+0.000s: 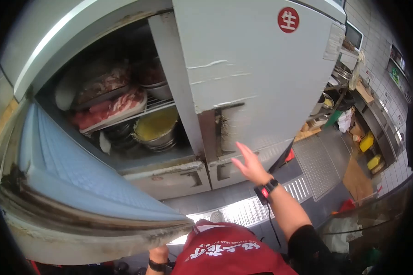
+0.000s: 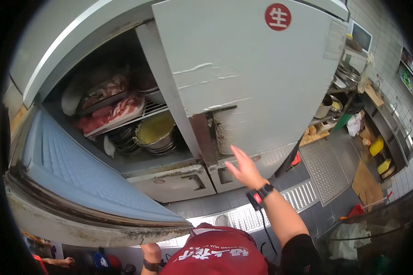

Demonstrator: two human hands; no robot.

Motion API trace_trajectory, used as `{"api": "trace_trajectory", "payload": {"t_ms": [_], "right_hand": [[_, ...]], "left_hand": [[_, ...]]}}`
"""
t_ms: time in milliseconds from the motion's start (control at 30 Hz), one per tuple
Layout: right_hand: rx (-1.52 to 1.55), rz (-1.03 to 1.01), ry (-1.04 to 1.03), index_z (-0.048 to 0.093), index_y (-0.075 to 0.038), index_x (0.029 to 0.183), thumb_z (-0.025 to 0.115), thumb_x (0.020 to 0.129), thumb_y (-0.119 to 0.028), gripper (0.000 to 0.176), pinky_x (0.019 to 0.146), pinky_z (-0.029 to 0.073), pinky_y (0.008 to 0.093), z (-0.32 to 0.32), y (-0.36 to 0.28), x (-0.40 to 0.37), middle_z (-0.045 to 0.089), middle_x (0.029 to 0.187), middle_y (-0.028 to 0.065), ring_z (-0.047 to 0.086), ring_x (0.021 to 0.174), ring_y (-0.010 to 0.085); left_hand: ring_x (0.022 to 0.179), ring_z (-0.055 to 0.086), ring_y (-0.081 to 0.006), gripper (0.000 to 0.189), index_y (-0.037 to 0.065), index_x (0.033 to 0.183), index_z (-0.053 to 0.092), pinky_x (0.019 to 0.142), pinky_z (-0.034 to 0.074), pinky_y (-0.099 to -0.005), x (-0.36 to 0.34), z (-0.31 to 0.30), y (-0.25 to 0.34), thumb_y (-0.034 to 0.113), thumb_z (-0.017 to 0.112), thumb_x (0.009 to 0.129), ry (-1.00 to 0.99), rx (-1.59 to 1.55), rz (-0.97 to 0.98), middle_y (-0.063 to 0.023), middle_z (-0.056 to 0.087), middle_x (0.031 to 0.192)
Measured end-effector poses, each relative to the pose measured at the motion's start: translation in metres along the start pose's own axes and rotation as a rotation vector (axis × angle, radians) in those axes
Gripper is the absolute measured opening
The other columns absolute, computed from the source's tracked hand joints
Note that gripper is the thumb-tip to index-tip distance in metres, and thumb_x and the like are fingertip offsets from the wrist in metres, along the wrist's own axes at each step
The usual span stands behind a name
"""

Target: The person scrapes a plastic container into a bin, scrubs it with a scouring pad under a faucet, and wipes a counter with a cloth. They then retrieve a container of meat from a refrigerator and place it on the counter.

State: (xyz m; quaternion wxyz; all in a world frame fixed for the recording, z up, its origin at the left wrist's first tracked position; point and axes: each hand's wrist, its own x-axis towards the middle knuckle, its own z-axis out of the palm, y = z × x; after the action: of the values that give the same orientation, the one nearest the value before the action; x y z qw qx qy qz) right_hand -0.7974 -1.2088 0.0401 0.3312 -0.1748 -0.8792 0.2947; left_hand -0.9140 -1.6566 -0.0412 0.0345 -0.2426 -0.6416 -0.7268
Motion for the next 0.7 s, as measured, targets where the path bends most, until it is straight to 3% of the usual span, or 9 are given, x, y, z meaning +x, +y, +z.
{"api": "trace_trajectory", "payload": {"t_ms": [67,100,200,367,433,467,533,600,700], "right_hand": [[0.069,0.012,0.006,0.049,0.005,0.139,0.069,0.095,-0.033,0.062,0.104,0.048,0.0433,0.023,0.012,0.045,0.059,0.133,0.0269,0.058,0.123,0.0408],[0.144,0.050,0.019,0.051,0.005,0.136,0.068,0.096,-0.035,0.059,0.101,0.049,0.0437,0.034,0.014,0.060,0.062,0.128,0.0272,0.060,0.119,0.0415],[0.094,0.200,-0.047,0.054,0.006,0.128,0.065,0.098,-0.038,0.054,0.095,0.052,0.0454,0.054,0.010,0.083,0.066,0.118,0.0275,0.064,0.110,0.0419],[0.008,0.266,0.048,0.051,0.004,0.096,0.063,0.100,-0.038,0.044,0.075,0.048,0.0527,0.056,-0.016,0.078,0.061,0.090,0.0324,0.058,0.089,0.0532],[0.043,0.268,0.039,0.053,0.004,0.098,0.062,0.100,-0.037,0.042,0.075,0.049,0.0513,0.037,-0.028,0.035,0.062,0.091,0.0312,0.059,0.089,0.0517],[0.081,0.265,0.011,0.054,0.004,0.100,0.062,0.100,-0.035,0.040,0.074,0.049,0.0499,0.023,-0.039,0.006,0.063,0.091,0.0300,0.060,0.088,0.0502],[0.171,0.329,-0.010,0.057,0.004,0.105,0.061,0.100,-0.030,0.035,0.075,0.051,0.0467,-0.013,-0.063,-0.051,0.066,0.096,0.0266,0.063,0.088,0.0465],[0.165,0.330,-0.001,0.060,0.004,0.116,0.057,0.100,-0.020,0.030,0.086,0.051,0.0469,-0.046,-0.070,-0.110,0.067,0.102,0.0244,0.065,0.096,0.0430],[-0.321,0.045,-0.058,0.057,0.007,0.129,0.049,0.099,-0.011,0.036,0.106,0.041,0.0491,-0.085,-0.033,-0.221,0.062,0.122,0.0280,0.057,0.117,0.0439]], "left_hand": [[0.108,0.062,-0.0331,0.036,-0.002,0.126,0.061,0.100,0.048,-0.0416,0.012,0.008,0.016,0.022,0.060,0.099,-0.202,0.274,0.040,-0.0172,0.066,0.120],[0.109,0.063,-0.0397,0.031,-0.005,0.114,0.067,0.101,0.044,-0.0445,0.033,0.028,0.060,0.011,0.050,0.093,-0.297,0.495,0.045,-0.0218,0.069,0.114],[0.103,0.065,-0.0400,0.030,-0.006,0.111,0.068,0.099,0.046,-0.0440,0.053,0.049,0.071,0.007,0.052,0.089,-0.369,0.531,0.115,-0.0216,0.070,0.108],[0.128,0.049,-0.0443,0.032,-0.002,0.113,0.069,0.109,0.036,-0.0506,0.072,0.073,0.077,0.007,0.054,0.086,-0.408,0.611,0.051,-0.0256,0.062,0.128],[0.140,0.033,-0.0526,0.030,-0.007,0.106,0.064,0.115,0.030,-0.0557,0.083,0.086,0.073,0.014,0.064,0.084,-0.254,0.792,0.298,-0.0410,0.029,0.151],[0.140,0.033,-0.0526,0.030,-0.007,0.106,0.064,0.115,0.030,-0.0557,0.089,0.096,0.075,0.014,0.064,0.084,-0.246,0.776,0.287,-0.0410,0.029,0.151],[0.150,0.012,-0.0516,0.036,-0.003,0.123,0.061,0.120,0.017,-0.0576,0.099,0.115,0.083,0.018,0.057,0.094,-0.203,0.571,0.307,-0.0326,0.008,0.163],[0.151,0.009,-0.0516,0.037,-0.005,0.124,0.060,0.121,0.015,-0.0570,0.104,0.124,0.075,0.018,0.059,0.094,-0.215,0.561,0.280,-0.0338,0.000,0.162],[0.151,0.005,-0.0525,0.035,-0.007,0.120,0.059,0.122,0.014,-0.0558,0.121,0.150,0.066,0.017,0.061,0.095,-0.197,0.579,0.286,-0.0357,-0.007,0.162]]}}
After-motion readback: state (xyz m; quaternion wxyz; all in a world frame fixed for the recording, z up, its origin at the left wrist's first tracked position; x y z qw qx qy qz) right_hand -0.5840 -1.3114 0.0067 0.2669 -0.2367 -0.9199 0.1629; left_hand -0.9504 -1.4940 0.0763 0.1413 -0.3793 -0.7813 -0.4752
